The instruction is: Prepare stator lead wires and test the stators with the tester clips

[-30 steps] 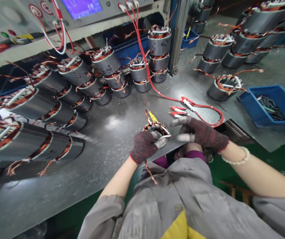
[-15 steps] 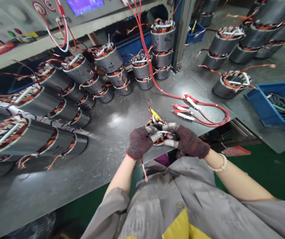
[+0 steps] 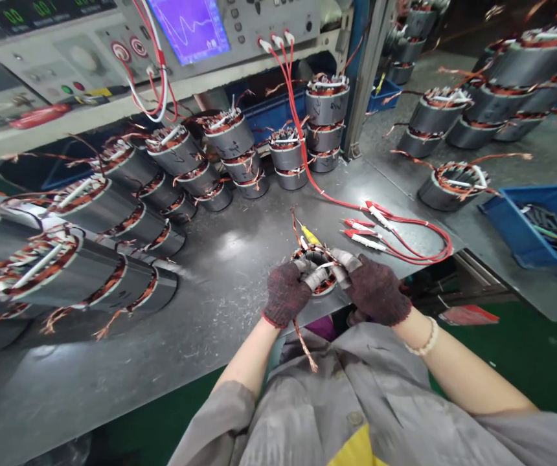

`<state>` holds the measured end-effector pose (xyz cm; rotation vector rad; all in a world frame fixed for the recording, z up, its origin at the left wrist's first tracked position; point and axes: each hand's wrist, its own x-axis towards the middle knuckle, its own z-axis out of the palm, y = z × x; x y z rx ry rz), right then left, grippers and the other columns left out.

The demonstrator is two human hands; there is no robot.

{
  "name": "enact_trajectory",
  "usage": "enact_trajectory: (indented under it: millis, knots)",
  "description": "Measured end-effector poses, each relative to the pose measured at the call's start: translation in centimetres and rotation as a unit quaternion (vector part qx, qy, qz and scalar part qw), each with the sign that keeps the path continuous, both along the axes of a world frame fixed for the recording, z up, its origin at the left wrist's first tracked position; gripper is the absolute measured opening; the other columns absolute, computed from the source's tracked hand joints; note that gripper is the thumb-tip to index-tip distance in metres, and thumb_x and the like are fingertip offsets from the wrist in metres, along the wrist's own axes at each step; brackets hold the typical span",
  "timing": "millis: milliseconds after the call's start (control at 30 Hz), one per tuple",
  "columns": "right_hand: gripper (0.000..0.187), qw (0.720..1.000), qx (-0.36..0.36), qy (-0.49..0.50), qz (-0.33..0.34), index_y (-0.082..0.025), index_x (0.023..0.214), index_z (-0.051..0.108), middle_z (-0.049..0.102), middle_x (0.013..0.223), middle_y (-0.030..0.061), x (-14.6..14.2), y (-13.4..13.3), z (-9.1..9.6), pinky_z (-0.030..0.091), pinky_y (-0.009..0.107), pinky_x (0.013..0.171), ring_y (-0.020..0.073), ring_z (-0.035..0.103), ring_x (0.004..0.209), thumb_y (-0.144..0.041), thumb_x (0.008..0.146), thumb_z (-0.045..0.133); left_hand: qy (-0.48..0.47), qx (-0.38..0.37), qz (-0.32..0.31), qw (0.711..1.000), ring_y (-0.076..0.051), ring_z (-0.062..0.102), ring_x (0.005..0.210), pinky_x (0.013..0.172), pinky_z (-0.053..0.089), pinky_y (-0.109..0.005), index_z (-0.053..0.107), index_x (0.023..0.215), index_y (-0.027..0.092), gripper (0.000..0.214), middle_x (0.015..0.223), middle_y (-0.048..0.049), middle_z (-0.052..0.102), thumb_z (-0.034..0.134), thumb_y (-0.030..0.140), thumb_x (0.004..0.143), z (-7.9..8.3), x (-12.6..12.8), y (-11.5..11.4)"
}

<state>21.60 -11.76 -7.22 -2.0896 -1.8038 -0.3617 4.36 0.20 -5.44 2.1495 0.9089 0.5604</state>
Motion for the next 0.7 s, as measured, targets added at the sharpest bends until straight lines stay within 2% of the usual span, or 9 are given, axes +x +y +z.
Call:
enact_trajectory:
  millis: [133, 200, 300, 367, 467, 567, 700]
  knots:
    - [0.033, 0.994, 0.104, 0.029, -0.018, -0.014, 0.124, 0.072, 0.080, 0.109, 0.0140, 0.3, 2.6, -0.6, 0.057, 0.035, 0.074, 0.0266, 0.076, 0.090, -0.031, 0.106, 0.051, 0.097, 0.167, -0.013, 0.981, -0.026, 0.079, 0.093, 0.081, 0.058, -0.033, 0.083, 0.109, 0.025, 0.022, 0.097, -0.0083, 0.083, 0.073, 0.040, 0.096, -0.2, 1.0, -0.9]
    - [0.031, 0.984, 0.160, 0.071, -0.020, -0.016, 0.122, 0.072, 0.080, 0.111, 0.0137, 0.7, 3.7, -1.1, 0.060, 0.037, 0.083, 0.0275, 0.076, 0.097, -0.030, 0.106, 0.049, 0.123, 0.208, -0.019, 0.970, -0.029, 0.078, 0.100, 0.087, 0.059, -0.036, 0.082, 0.115, 0.025, 0.025, 0.103, -0.0099, 0.083, 0.072, 0.040, 0.096, -0.3, 1.8, -1.2]
    - [0.032, 0.975, 0.169, 0.144, 0.002, -0.020, 0.129, 0.069, 0.079, 0.117, 0.0123, 1.4, 4.3, -1.6, 0.061, 0.042, 0.092, 0.0286, 0.075, 0.105, -0.032, 0.105, 0.052, 0.073, 0.143, -0.008, 0.987, -0.025, 0.078, 0.094, 0.087, 0.059, -0.034, 0.079, 0.116, 0.025, 0.027, 0.100, -0.0067, 0.082, 0.077, 0.040, 0.094, -0.3, 2.4, -1.0]
    - [0.035, 0.970, 0.151, 0.190, 0.009, -0.022, 0.134, 0.067, 0.078, 0.120, 0.0117, 1.9, 4.3, -1.9, 0.062, 0.045, 0.093, 0.0294, 0.075, 0.105, -0.034, 0.102, 0.056, 0.007, 0.063, 0.008, 0.998, -0.021, 0.075, 0.083, 0.080, 0.059, -0.032, 0.073, 0.127, 0.024, 0.041, 0.094, -0.0035, 0.080, 0.081, 0.040, 0.090, -0.3, 2.4, -0.7]
    - [0.039, 0.961, 0.132, 0.241, 0.011, -0.023, 0.136, 0.066, 0.077, 0.118, 0.0109, 2.3, 4.1, -2.0, 0.063, 0.046, 0.092, 0.0290, 0.075, 0.101, -0.031, 0.098, 0.060, -0.075, -0.014, 0.006, 0.997, -0.017, 0.068, 0.072, 0.072, 0.057, -0.030, 0.068, 0.134, 0.021, 0.050, 0.088, -0.0019, 0.076, 0.083, 0.037, 0.089, -0.2, 1.9, -0.1]
    - [0.043, 0.955, 0.127, 0.268, 0.021, -0.022, 0.138, 0.064, 0.077, 0.118, 0.0110, 2.6, 4.2, -2.0, 0.063, 0.045, 0.092, 0.0279, 0.075, 0.099, -0.028, 0.095, 0.060, -0.090, -0.033, -0.031, 0.995, -0.017, 0.067, 0.071, 0.073, 0.056, -0.030, 0.074, 0.118, 0.020, 0.033, 0.086, -0.0023, 0.076, 0.081, 0.037, 0.090, -0.1, 1.5, 0.2]
    - [0.040, 0.957, 0.147, 0.251, 0.023, -0.021, 0.135, 0.066, 0.077, 0.122, 0.0127, 2.8, 4.3, -1.9, 0.063, 0.046, 0.093, 0.0292, 0.075, 0.104, -0.033, 0.098, 0.059, -0.069, 0.006, -0.054, 0.996, -0.020, 0.072, 0.078, 0.079, 0.059, -0.034, 0.077, 0.109, 0.021, 0.024, 0.093, -0.0051, 0.080, 0.079, 0.035, 0.090, -0.5, 1.7, 0.6]
